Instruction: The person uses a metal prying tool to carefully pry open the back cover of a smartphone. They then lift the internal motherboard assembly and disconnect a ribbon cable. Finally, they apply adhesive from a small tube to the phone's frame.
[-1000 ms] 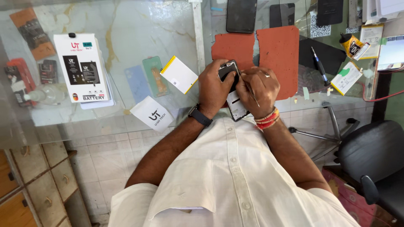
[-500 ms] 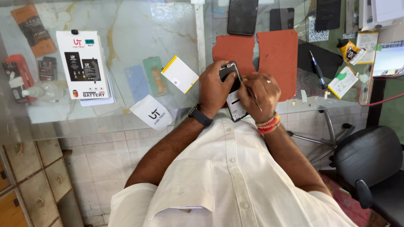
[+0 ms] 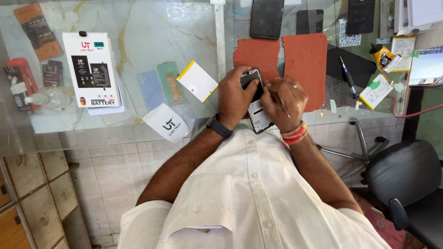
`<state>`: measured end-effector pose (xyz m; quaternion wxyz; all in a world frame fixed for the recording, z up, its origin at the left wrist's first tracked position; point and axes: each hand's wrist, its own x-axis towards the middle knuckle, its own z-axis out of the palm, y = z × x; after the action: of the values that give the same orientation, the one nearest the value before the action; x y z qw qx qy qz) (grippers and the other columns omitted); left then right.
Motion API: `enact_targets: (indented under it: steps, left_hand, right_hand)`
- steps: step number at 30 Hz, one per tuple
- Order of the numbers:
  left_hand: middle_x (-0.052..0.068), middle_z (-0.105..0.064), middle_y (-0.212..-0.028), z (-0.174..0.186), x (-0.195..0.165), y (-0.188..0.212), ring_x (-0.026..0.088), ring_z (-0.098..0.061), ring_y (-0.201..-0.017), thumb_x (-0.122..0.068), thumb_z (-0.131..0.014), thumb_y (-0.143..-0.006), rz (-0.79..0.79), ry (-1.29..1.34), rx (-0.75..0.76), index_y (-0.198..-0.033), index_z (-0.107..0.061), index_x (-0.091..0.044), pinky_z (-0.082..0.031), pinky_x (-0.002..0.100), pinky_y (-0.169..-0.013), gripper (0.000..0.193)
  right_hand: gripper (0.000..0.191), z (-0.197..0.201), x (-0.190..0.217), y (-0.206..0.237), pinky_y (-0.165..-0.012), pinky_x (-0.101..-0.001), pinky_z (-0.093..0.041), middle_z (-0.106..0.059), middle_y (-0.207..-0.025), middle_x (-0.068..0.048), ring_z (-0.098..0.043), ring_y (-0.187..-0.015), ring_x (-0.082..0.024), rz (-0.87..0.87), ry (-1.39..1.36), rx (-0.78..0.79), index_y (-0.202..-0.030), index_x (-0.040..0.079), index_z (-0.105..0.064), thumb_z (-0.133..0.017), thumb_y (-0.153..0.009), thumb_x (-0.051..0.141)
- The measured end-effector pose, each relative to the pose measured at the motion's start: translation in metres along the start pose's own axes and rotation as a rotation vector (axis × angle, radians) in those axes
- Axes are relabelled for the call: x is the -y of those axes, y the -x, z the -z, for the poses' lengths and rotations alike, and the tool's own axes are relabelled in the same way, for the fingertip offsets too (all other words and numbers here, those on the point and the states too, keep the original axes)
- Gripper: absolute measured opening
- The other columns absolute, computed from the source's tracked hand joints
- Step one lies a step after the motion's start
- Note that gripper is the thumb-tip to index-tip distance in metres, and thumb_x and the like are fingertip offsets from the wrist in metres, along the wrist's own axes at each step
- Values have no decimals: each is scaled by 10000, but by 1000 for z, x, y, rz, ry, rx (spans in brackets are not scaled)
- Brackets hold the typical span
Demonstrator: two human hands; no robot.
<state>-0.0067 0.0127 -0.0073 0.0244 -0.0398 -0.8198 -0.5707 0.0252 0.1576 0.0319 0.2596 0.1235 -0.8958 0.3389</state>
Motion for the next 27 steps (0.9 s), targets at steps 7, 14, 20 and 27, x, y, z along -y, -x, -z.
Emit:
enact_targets:
  steps: [7,14,20,27]
  left_hand:
    - [171,-731,-1024,-2,0,0,343,-729,-946,-81,-803,-822,-10,4,-4,-1105,-674,-9,-580,401,-827,319]
    - [174,-733,-1037,-2,-2,0,341,-730,-951,-85,-810,-820,13,-10,2,-1115,-680,0,-583,400,-829,333]
    - [183,-734,-1039,-3,-1,-1,344,-731,-960,-86,-811,-820,17,-6,8,-1114,-681,10,-585,400,-836,336]
    - [190,-735,-1044,-3,2,-1,348,-732,-963,-88,-816,-812,-8,-6,12,-1117,-680,15,-582,399,-843,349]
  right_hand:
    - [135,-8,-10,-2,-768,-383,-594,-750,-916,-127,-746,-838,-263,32,-2,-17,-873,7,-653,-767,-859,-65]
    - [143,-14,-17,-2,-777,-368,-604,-757,-934,-137,-760,-856,-264,1,-44,-4,-910,-5,-653,-779,-877,-63]
    - [144,-16,-21,-5,-871,-404,-599,-758,-945,-122,-763,-903,-277,-1,-78,-6,-910,10,-655,-784,-891,-51]
    - [138,-14,-21,-4,-927,-404,-508,-788,-982,-89,-752,-870,-210,-26,-44,28,-902,46,-671,-796,-906,-13]
